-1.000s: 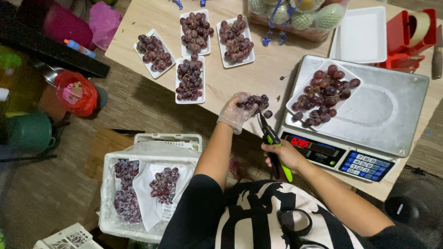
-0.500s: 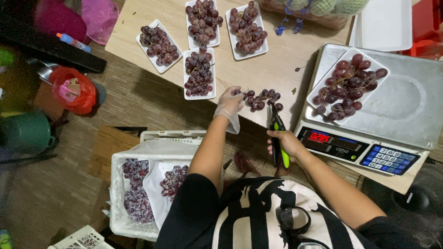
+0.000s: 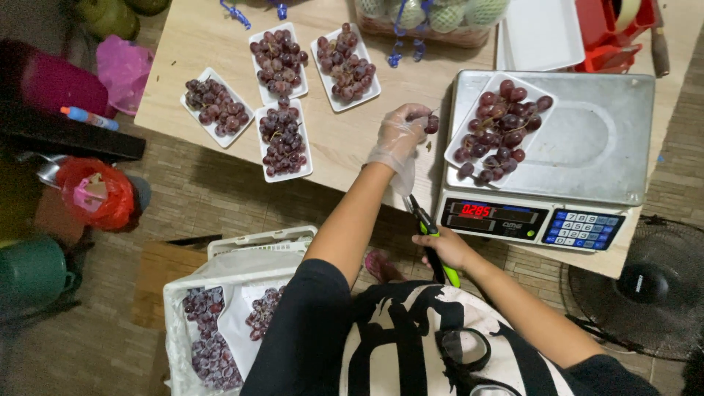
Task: Trimming grape bunches with shears and weighing them on a digital scale to prepare retail trays.
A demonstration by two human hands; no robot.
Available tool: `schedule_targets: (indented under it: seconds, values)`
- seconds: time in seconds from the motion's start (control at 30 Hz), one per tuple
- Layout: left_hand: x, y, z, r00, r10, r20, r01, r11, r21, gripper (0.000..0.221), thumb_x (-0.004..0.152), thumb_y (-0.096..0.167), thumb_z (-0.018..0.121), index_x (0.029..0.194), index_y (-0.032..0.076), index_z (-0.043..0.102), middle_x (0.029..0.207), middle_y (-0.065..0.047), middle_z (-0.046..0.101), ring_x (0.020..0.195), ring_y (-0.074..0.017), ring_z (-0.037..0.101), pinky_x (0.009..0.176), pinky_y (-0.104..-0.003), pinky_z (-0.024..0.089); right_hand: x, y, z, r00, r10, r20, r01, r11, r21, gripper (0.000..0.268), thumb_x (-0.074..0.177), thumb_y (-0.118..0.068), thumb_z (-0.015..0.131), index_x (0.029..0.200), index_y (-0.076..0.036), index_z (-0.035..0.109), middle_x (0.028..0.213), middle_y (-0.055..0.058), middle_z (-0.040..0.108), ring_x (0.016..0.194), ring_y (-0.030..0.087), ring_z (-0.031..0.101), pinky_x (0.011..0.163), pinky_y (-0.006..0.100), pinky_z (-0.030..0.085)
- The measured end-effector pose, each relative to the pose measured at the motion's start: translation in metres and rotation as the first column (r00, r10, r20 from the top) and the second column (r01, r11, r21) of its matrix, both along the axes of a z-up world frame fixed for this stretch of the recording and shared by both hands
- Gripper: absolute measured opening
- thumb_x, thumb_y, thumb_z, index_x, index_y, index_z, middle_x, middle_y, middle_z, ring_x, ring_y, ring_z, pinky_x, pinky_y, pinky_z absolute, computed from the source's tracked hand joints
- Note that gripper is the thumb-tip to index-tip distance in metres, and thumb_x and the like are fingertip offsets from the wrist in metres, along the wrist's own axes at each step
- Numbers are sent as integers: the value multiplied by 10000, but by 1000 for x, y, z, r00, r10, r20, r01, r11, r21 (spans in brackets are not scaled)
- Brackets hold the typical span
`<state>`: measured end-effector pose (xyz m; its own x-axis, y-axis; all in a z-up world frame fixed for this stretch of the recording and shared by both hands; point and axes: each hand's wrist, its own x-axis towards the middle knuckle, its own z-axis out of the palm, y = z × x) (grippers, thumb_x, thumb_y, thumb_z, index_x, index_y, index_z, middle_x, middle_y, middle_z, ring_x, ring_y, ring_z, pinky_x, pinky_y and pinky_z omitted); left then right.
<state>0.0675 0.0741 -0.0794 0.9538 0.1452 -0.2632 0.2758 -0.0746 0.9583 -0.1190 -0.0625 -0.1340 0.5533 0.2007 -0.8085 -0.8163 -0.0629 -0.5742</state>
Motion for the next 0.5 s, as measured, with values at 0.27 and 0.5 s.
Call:
schedule_targets:
  seconds: [0.27,0.5]
  values:
    - [19,-46,31,995,-93,23,96,976,-196,276,782,-11,709,1026,93,784,947,-179,738,724,-207,742,633,-274,689,-3,-28,-6,995,79,58,-78,997,-29,346,812,-178,853,1019,43,687,801,191,641,653,291,739,547,393,645]
    - [-11,-94,48,851,-398,344,360,917,170,255,870,4,681,1022,174,793,1079,-105,690,1072,-277,717,921,-377,647,-8,-34,-12,993,92,69,-91,996,-17,352,796,-196,863,1000,28,684,794,184,634,646,270,734,555,367,635]
